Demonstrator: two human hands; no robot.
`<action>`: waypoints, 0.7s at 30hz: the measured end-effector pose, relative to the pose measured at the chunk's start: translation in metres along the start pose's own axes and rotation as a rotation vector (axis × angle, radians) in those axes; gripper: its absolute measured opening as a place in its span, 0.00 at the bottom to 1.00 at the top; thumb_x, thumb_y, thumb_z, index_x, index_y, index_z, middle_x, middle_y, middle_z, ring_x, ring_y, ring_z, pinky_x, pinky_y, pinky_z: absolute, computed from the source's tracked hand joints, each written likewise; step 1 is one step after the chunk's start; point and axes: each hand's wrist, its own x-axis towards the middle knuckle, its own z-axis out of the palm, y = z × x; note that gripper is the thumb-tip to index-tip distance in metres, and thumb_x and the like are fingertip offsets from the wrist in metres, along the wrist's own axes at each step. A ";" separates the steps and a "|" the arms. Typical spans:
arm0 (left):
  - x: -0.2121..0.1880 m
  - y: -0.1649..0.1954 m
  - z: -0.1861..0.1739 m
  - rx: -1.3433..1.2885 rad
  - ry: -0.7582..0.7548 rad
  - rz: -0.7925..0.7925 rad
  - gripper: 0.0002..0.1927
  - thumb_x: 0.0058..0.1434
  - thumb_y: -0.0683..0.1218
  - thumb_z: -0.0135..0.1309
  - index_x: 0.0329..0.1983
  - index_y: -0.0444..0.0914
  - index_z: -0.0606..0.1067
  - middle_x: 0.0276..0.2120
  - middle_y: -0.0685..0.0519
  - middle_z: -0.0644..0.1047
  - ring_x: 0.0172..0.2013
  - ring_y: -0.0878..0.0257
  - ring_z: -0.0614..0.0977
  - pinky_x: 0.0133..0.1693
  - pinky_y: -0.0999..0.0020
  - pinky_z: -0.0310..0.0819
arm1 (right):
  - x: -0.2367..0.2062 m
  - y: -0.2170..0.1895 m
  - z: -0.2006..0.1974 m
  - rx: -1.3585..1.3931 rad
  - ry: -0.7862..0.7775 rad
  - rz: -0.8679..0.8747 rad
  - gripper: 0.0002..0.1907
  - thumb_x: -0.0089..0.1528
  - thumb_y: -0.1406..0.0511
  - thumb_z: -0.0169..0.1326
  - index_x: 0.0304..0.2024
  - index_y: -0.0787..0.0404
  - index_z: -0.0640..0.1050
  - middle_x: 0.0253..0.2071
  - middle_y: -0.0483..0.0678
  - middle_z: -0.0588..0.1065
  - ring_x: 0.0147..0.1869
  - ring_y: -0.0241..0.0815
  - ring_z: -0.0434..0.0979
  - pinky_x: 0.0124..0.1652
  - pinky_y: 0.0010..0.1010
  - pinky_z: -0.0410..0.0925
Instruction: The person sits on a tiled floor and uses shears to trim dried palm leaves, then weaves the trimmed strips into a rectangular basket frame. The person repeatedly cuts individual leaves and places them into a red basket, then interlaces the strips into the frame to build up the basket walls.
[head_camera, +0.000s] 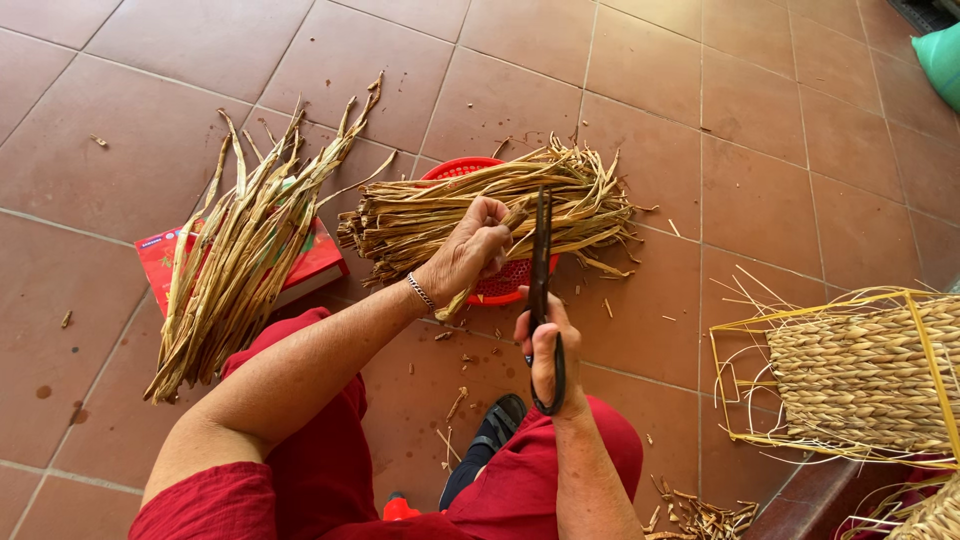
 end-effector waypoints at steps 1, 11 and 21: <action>0.000 -0.001 0.000 0.037 0.010 0.003 0.10 0.73 0.48 0.46 0.51 0.40 0.63 0.31 0.57 0.69 0.28 0.72 0.72 0.28 0.75 0.68 | 0.000 -0.001 0.001 -0.019 -0.012 0.014 0.47 0.67 0.34 0.33 0.65 0.66 0.69 0.30 0.40 0.71 0.28 0.27 0.63 0.28 0.19 0.60; -0.009 0.005 0.002 -0.107 -0.046 0.013 0.09 0.67 0.43 0.57 0.47 0.35 0.73 0.36 0.55 0.77 0.33 0.71 0.80 0.38 0.73 0.82 | 0.004 0.003 0.002 -0.090 -0.021 0.045 0.48 0.66 0.33 0.33 0.67 0.65 0.68 0.31 0.40 0.72 0.30 0.28 0.66 0.31 0.20 0.63; -0.012 0.005 0.000 -0.076 -0.056 -0.011 0.09 0.66 0.44 0.60 0.44 0.34 0.76 0.32 0.55 0.79 0.29 0.71 0.78 0.32 0.74 0.76 | -0.001 -0.005 0.010 -0.216 0.033 -0.021 0.39 0.71 0.39 0.31 0.58 0.65 0.72 0.20 0.39 0.67 0.24 0.28 0.67 0.27 0.22 0.63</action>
